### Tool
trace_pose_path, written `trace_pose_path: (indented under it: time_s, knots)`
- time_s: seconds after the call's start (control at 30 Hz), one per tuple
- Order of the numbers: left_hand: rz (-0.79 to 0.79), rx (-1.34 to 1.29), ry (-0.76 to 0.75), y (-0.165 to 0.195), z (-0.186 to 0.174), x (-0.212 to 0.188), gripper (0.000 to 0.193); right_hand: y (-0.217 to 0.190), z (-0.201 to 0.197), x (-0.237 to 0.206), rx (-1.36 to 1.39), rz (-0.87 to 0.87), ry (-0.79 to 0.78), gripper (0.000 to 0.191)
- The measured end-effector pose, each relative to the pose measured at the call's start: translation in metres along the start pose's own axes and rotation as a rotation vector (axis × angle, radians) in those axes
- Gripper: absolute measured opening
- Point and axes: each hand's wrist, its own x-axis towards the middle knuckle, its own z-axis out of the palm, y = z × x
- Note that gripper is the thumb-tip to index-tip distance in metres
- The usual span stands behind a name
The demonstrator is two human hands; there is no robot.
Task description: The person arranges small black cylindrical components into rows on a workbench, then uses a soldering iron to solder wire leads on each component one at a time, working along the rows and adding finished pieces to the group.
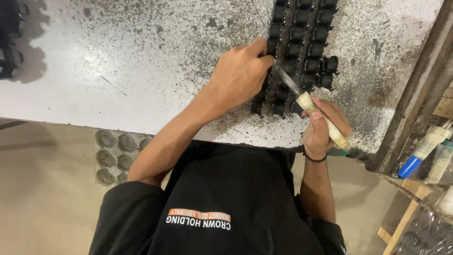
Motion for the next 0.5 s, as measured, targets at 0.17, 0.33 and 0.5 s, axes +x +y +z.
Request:
trace_pose_path:
  time_s: [0.17,0.33,0.5]
  knots:
    - [-0.01,0.079,-0.022,0.009,0.0031,-0.0044,0.011,0.001,-0.0005,-0.0005,-0.012,-0.012,0.005,0.025]
    - [-0.004,0.146,-0.065,0.0113,0.0044,-0.0039,0.015,0.002,-0.0033,-0.0013,-0.007,-0.007,0.012,0.025]
    - [-0.02,0.014,0.009,0.0083,0.0026,-0.0075,0.016,0.0059,-0.0042,-0.0016,0.02,-0.028,0.023,0.026]
